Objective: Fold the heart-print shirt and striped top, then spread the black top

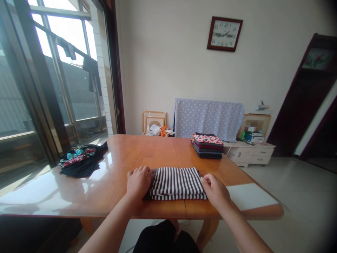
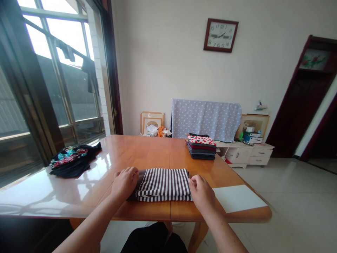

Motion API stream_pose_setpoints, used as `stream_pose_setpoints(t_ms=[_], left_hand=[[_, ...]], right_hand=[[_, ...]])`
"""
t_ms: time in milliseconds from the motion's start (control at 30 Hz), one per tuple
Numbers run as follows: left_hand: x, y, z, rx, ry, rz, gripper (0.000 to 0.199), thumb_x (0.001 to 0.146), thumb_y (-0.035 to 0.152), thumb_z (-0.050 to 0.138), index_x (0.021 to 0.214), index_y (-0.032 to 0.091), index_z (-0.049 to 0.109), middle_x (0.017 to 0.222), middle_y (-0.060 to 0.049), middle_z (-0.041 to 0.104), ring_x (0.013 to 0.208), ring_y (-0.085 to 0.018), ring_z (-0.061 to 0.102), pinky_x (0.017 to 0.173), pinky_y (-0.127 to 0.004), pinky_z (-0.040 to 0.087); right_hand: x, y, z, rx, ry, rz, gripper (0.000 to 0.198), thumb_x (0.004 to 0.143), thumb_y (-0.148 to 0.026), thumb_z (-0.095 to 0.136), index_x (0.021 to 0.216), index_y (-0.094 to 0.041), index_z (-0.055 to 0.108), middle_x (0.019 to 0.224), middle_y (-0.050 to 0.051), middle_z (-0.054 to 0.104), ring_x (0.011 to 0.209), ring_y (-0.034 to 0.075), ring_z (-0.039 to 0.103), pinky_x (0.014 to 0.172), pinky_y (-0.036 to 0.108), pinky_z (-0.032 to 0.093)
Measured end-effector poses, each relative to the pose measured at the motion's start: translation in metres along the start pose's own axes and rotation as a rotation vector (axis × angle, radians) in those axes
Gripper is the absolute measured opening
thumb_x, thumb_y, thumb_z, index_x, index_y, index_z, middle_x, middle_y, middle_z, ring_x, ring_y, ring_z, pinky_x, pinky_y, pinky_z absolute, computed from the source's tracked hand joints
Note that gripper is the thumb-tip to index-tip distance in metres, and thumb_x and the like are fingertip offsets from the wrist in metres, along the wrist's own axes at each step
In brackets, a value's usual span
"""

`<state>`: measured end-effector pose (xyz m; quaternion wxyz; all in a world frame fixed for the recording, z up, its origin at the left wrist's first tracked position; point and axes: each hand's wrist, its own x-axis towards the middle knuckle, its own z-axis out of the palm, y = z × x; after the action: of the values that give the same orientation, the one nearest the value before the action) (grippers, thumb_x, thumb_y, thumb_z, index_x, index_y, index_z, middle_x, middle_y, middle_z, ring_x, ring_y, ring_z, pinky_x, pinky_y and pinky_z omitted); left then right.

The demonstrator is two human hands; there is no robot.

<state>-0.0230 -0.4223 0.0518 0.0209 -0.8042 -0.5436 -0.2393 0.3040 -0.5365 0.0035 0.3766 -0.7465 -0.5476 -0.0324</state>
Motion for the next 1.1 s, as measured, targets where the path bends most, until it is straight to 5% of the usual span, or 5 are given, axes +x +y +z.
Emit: stream_pose_setpoints(t_ms=[333, 567, 800, 967, 1100], left_hand=[[-0.018, 0.009, -0.006, -0.194, -0.290, 0.349, 0.025, 0.069, 0.020, 0.063, 0.093, 0.022, 0.058, 0.103, -0.005, 0.062, 0.095, -0.022, 0.057, 0.078, -0.030, 0.044], [-0.020, 0.012, -0.007, -0.104, -0.244, 0.426, 0.023, 0.068, 0.010, 0.055, 0.086, 0.023, 0.058, 0.095, -0.004, 0.063, 0.089, -0.021, 0.058, 0.076, -0.030, 0.041], [-0.007, 0.014, -0.020, -0.203, -0.390, 0.371, 0.025, 0.091, 0.044, 0.054, 0.083, 0.023, 0.064, 0.084, -0.003, 0.067, 0.076, -0.019, 0.060, 0.065, -0.027, 0.041], [0.012, 0.036, -0.004, -0.251, -0.126, 0.326, 0.033, 0.102, 0.034, 0.037, 0.101, 0.022, 0.068, 0.103, -0.009, 0.070, 0.097, -0.021, 0.065, 0.085, -0.030, 0.047], [0.008, 0.045, 0.026, -0.206, -0.141, 0.375, 0.041, 0.102, 0.035, 0.038, 0.132, 0.022, 0.062, 0.135, -0.012, 0.064, 0.125, -0.025, 0.059, 0.107, -0.038, 0.043]], right_hand=[[-0.020, -0.069, 0.000, 0.012, -0.234, -0.487, 0.016, 0.083, -0.022, 0.068, 0.098, -0.027, 0.069, 0.099, 0.004, 0.067, 0.100, 0.024, 0.058, 0.091, 0.036, 0.042], [-0.018, -0.066, 0.009, -0.007, -0.227, -0.449, 0.015, 0.084, -0.012, 0.059, 0.087, -0.023, 0.069, 0.091, 0.002, 0.067, 0.092, 0.020, 0.058, 0.084, 0.031, 0.041], [-0.015, -0.071, -0.007, 0.161, -0.322, -0.387, 0.025, 0.094, -0.035, 0.057, 0.077, -0.022, 0.067, 0.080, 0.001, 0.067, 0.079, 0.016, 0.060, 0.073, 0.026, 0.042], [0.014, -0.096, -0.003, 0.211, -0.175, -0.344, 0.038, 0.103, -0.040, 0.040, 0.085, -0.022, 0.069, 0.086, 0.003, 0.071, 0.085, 0.017, 0.064, 0.079, 0.027, 0.044], [0.031, -0.113, 0.025, 0.097, -0.204, -0.302, 0.050, 0.105, -0.042, 0.027, 0.118, -0.020, 0.070, 0.122, 0.011, 0.071, 0.115, 0.021, 0.063, 0.100, 0.031, 0.043]])
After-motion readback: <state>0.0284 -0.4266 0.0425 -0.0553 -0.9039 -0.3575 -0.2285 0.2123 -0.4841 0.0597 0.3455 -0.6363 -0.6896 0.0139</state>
